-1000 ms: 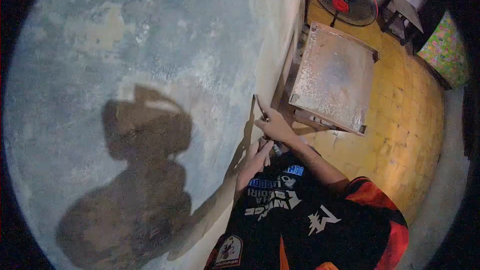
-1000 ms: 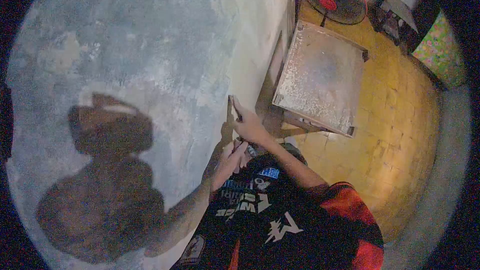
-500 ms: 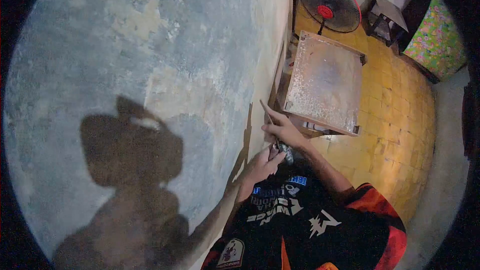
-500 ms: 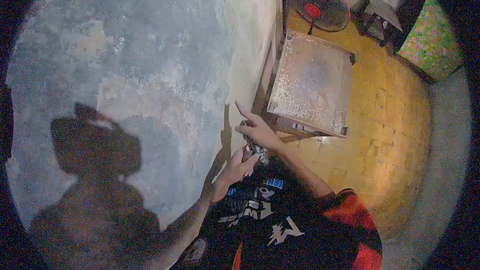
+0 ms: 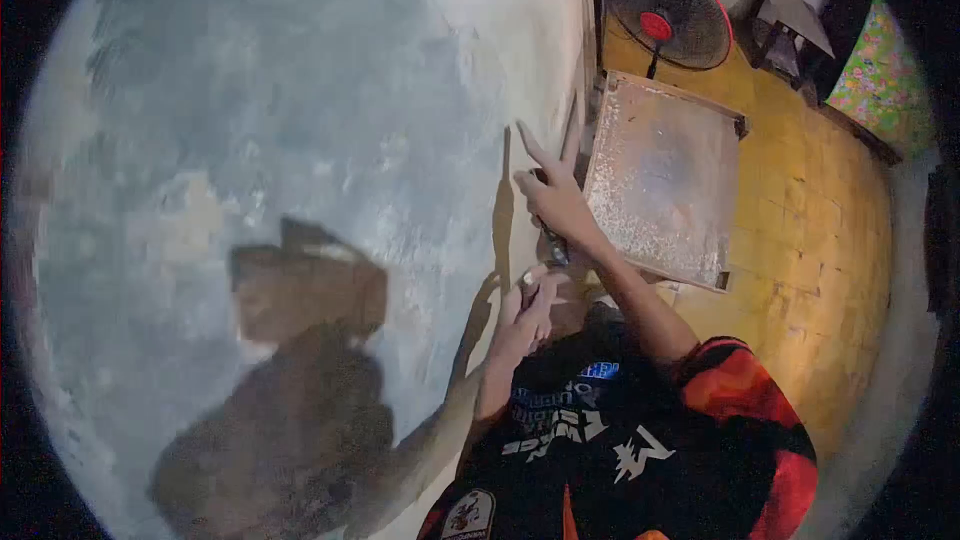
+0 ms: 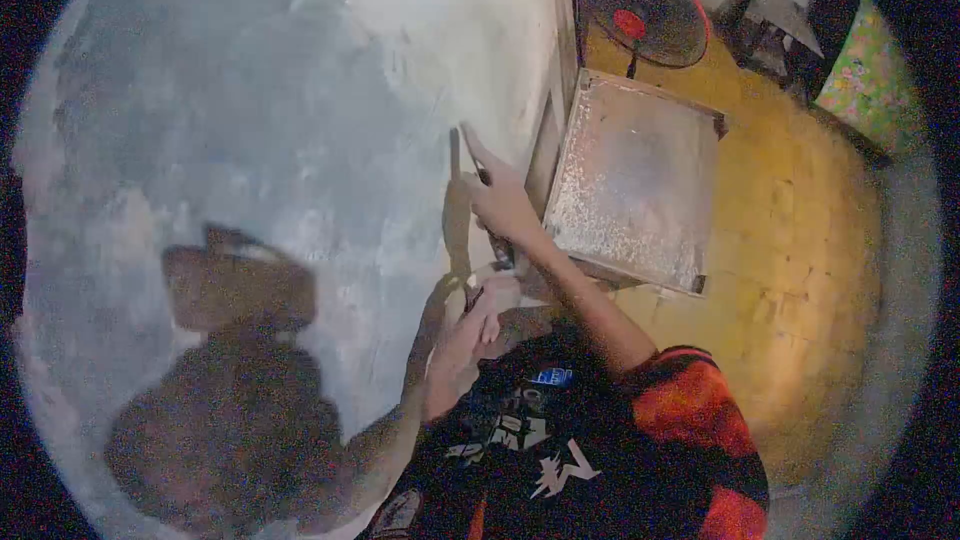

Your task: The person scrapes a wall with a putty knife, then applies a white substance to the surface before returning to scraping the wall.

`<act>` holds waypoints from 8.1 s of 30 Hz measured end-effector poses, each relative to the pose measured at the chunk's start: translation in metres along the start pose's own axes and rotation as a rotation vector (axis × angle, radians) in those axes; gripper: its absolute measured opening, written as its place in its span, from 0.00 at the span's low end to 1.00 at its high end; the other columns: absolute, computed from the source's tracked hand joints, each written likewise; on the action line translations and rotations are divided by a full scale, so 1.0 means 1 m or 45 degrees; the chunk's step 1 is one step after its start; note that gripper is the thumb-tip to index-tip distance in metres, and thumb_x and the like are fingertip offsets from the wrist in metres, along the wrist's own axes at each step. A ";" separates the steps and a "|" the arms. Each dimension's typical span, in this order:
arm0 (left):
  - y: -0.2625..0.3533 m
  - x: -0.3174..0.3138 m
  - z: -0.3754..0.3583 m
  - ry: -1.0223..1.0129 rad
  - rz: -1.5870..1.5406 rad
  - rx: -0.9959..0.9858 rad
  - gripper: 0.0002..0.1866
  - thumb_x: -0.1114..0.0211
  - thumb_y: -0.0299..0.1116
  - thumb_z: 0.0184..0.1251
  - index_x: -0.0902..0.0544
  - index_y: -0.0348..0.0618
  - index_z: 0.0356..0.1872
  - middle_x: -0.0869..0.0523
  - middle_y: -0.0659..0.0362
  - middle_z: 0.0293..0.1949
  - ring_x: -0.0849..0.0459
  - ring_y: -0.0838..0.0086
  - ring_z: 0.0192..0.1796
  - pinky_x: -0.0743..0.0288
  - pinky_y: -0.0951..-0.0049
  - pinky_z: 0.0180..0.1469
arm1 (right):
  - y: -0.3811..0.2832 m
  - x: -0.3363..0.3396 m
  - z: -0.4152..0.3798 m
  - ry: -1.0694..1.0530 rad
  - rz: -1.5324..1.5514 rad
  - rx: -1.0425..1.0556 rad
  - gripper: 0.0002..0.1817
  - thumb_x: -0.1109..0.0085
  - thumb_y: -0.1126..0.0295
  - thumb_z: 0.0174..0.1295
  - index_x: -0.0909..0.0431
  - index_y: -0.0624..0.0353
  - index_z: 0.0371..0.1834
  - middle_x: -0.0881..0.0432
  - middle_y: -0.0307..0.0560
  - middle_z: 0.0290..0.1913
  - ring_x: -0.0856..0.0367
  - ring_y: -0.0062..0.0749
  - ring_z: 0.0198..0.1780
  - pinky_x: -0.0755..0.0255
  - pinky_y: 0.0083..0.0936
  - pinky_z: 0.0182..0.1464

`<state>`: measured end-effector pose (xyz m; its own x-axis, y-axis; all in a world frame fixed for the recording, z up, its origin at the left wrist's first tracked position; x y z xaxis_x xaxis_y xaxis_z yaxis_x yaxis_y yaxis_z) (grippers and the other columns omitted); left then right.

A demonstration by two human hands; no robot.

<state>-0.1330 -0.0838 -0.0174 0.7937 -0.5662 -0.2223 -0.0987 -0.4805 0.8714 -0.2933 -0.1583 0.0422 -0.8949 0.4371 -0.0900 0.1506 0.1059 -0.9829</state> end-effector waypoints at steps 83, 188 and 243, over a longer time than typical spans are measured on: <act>0.058 -0.055 0.059 0.210 -0.054 0.013 0.21 0.40 0.44 0.77 0.26 0.44 0.23 0.26 0.65 0.16 0.38 0.84 0.12 0.47 0.80 0.15 | -0.021 0.026 0.062 -0.141 -0.116 0.140 0.35 0.54 0.73 0.64 0.37 0.45 0.78 0.27 0.42 0.28 0.30 0.23 0.22 0.32 0.25 0.27; 0.053 0.103 -0.079 1.384 0.471 -0.598 0.18 0.37 0.35 0.73 0.19 0.33 0.57 0.15 0.54 0.50 0.19 0.72 0.40 0.22 0.69 0.46 | 0.012 0.043 0.084 -0.368 -0.539 0.754 0.37 0.46 0.73 0.64 0.41 0.51 0.79 0.18 0.65 0.43 0.18 0.54 0.41 0.25 0.36 0.52; 0.047 0.013 0.030 0.792 0.543 -0.735 0.13 0.36 0.36 0.73 0.17 0.32 0.44 0.16 0.54 0.32 0.19 0.74 0.36 0.25 0.72 0.40 | 0.050 0.076 -0.003 -0.488 -0.599 0.185 0.23 0.52 0.66 0.76 0.30 0.55 0.73 0.19 0.43 0.30 0.18 0.23 0.27 0.20 0.28 0.32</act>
<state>-0.1456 -0.1340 0.0074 0.9531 -0.0794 0.2922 -0.2740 0.1841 0.9439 -0.3524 -0.1169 -0.0136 -0.9427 0.0187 0.3331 -0.3309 0.0748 -0.9407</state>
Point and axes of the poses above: each hand's wrist, its own z-axis towards the middle knuckle, its own x-axis out of the back of the hand, y = z × x, the point moved 10 cm from there along z, towards the middle knuckle
